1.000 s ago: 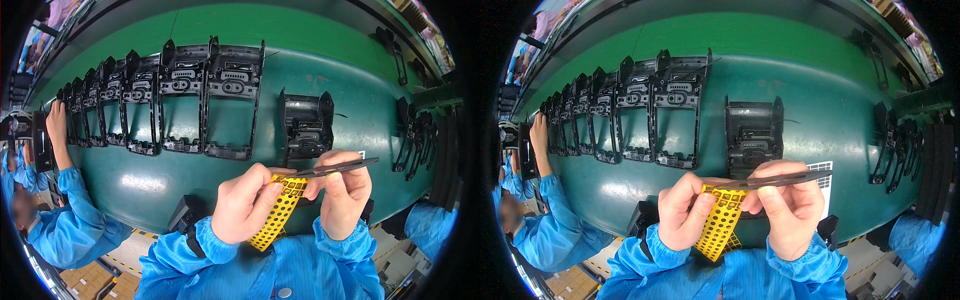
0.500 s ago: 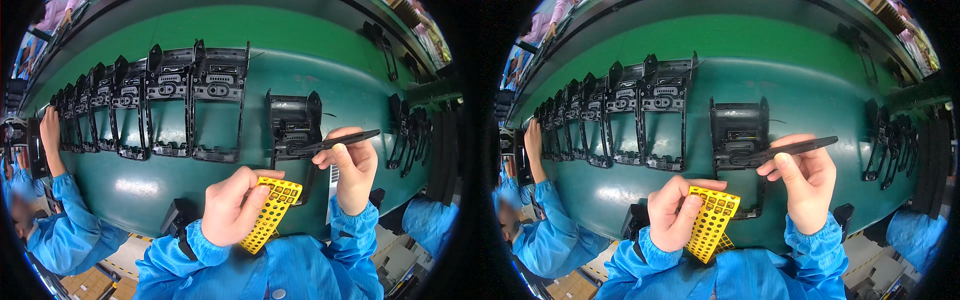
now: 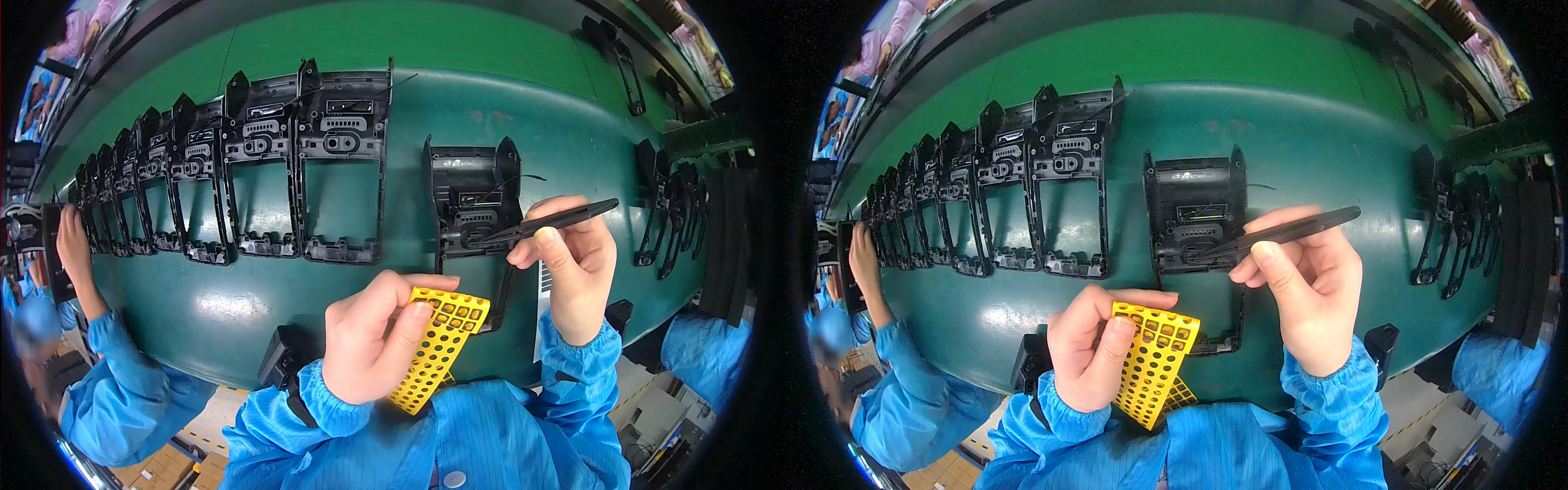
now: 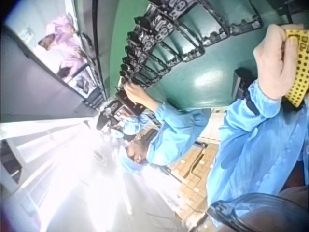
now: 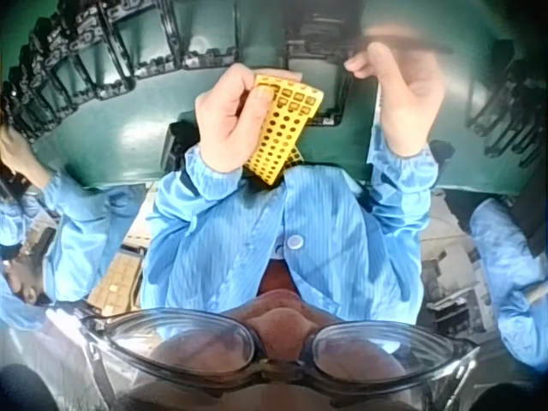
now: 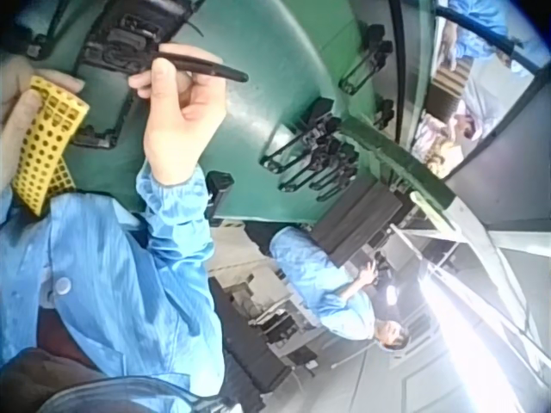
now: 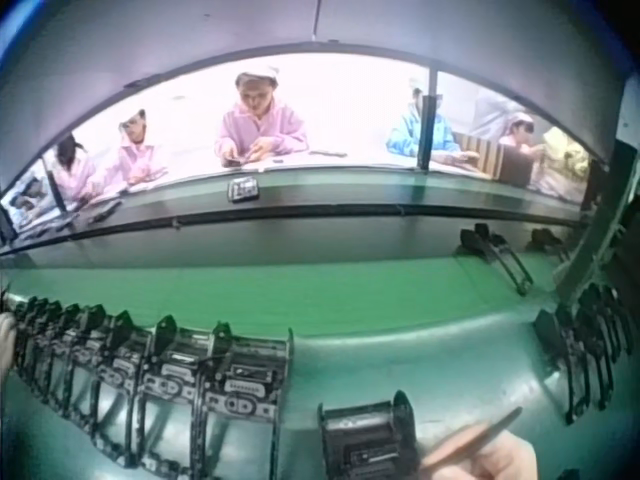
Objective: Applying small yellow and white grid stickers/components to black plastic housings using tweezers on a factory assembly line.
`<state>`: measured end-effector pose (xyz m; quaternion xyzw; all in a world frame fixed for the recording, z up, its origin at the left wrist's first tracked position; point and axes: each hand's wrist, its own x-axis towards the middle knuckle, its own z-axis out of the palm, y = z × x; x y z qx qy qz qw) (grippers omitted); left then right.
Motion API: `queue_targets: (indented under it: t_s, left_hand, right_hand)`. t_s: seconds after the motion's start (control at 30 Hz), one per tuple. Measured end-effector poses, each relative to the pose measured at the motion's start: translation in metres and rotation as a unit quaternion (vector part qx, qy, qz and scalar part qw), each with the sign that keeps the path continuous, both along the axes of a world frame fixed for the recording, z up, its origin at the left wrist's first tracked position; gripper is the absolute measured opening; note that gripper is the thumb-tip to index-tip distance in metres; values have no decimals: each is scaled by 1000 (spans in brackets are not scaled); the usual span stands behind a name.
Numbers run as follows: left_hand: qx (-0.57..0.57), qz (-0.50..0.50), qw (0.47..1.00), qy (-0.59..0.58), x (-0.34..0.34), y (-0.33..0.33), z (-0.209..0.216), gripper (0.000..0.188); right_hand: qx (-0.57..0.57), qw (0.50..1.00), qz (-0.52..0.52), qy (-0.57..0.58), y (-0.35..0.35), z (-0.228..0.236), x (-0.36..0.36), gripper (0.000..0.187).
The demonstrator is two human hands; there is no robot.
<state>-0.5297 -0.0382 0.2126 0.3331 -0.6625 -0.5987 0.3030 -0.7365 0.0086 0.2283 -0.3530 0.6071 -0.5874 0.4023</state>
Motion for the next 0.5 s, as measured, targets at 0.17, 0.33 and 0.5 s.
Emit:
queue_targets:
  t_s: [0.17, 0.33, 0.5]
  left_hand:
    - [26, 35, 999, 20, -3, 2, 0, 17]
    - [35, 30, 999, 9, -3, 1, 2, 17]
    - [34, 33, 999, 15, -3, 1, 1, 17]
  right_hand:
    - [-3, 1000, 3, -4, 0, -1, 0, 18]
    - [-3, 1000, 1, -5, 0, -1, 0, 18]
    - [-4, 1000, 4, 5, 0, -2, -1, 18]
